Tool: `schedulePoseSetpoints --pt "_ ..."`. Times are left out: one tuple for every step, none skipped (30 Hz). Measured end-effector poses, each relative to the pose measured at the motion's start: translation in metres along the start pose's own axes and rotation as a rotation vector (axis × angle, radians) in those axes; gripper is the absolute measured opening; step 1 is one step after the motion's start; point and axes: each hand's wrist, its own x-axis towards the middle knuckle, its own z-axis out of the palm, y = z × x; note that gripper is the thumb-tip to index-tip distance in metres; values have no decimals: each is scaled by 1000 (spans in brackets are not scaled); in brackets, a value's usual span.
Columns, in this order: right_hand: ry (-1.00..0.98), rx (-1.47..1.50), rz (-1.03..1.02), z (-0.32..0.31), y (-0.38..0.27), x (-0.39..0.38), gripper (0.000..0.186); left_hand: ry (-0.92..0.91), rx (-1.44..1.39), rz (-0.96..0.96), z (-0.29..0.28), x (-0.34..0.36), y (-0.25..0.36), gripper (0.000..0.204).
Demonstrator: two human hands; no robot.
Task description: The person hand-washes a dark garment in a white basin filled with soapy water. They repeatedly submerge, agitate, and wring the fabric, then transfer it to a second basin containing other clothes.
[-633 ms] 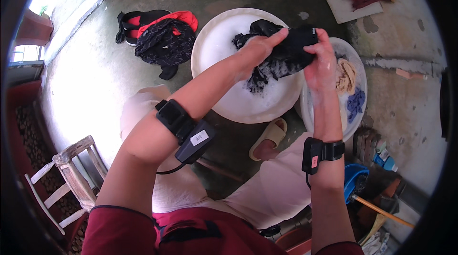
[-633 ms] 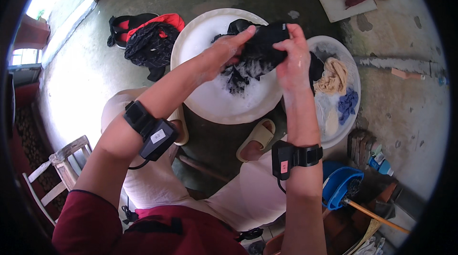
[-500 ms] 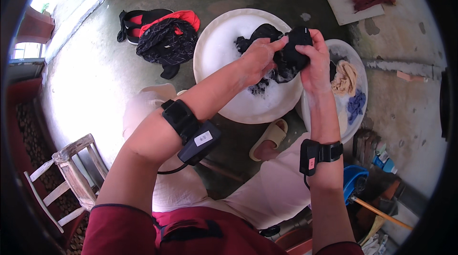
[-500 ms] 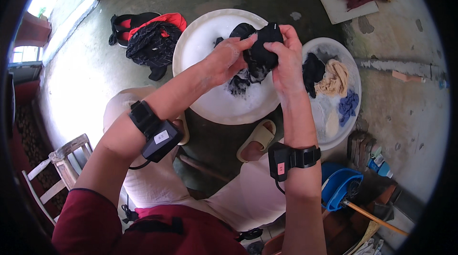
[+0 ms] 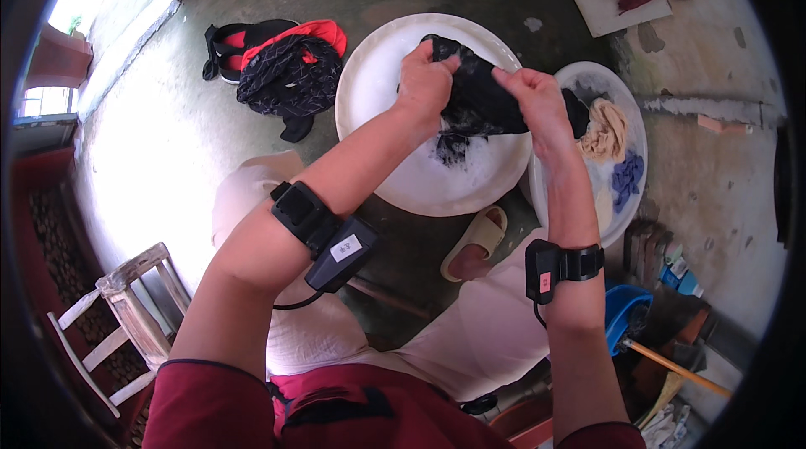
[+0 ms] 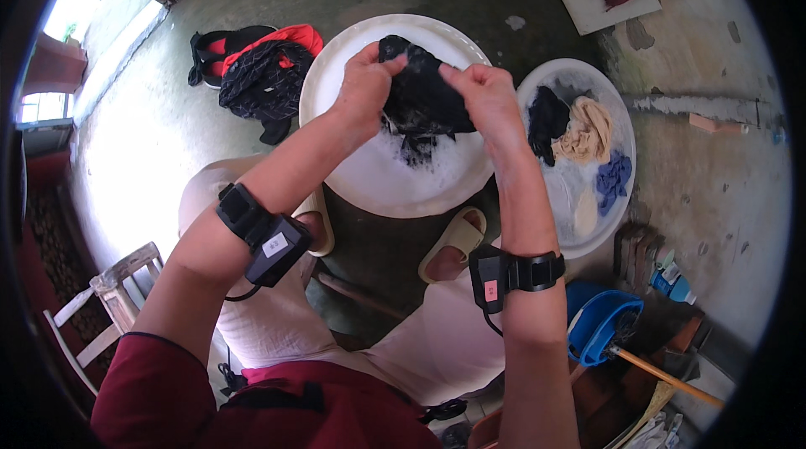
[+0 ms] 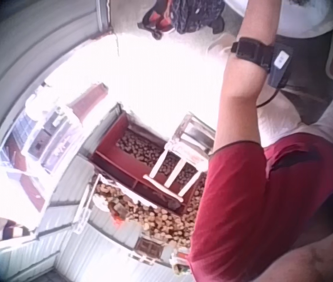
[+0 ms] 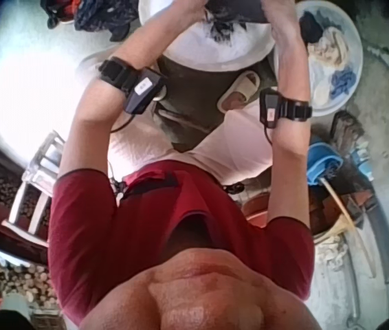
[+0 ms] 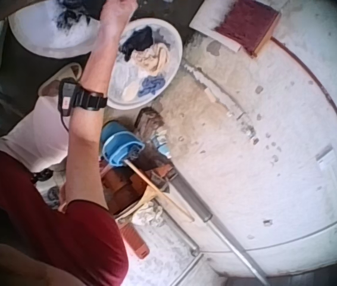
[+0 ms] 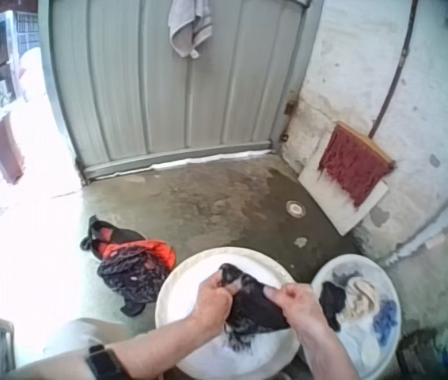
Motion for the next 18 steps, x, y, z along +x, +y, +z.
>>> schedulePoseSetpoints --pt "-105 -65 -4 -2 1 0 29 4 -19 -12 -2 0 1 17" --pt "-175 -133 -7 -2 3 -2 30 20 -33 -40 -4 0 2 23" --pt "-245 -202 -9 -2 4 -3 32 21 -53 -46 -6 -1 3 30" --pt "-269 -216 43 -2 6 -4 32 5 -69 -81 -8 -1 4 44" --pt "-294 -228 95 -1 8 -5 33 -11 -72 -109 -10 -1 5 46" --pt "-370 -251 156 0 9 -5 34 -39 -78 -119 -11 -1 6 49" --pt "-285 -202 203 1 11 -5 35 -66 -75 -138 -11 -2 7 51" --pt "-252 -165 256 2 11 -3 37 -114 -101 -153 -11 -3 9 55" --pt "-207 -124 289 3 11 -2 41 -159 -121 -174 -11 -4 10 59" --pt "-252 63 321 4 11 -1 40 -179 -136 -202 -9 -5 11 64" --pt "-286 253 329 4 10 0 39 -224 -156 -224 -8 -6 13 62" --pt "-320 443 336 4 10 0 38 -242 -171 -254 -7 -9 15 61" --pt "-339 627 353 3 9 1 37 -254 -184 -289 -6 -11 17 60" --pt "-333 709 304 2 8 1 27 -255 -160 -267 -6 -13 19 57" --pt "-219 707 214 2 7 1 25 -253 -134 -250 -5 -14 21 55" --pt "-122 710 130 1 6 1 23 -252 -109 -232 -5 -15 22 53" --pt "-22 702 67 0 6 1 22 -206 -63 -214 -5 -15 22 50" --pt "82 685 -55 0 5 1 20 -161 -18 -194 -5 -14 23 48"
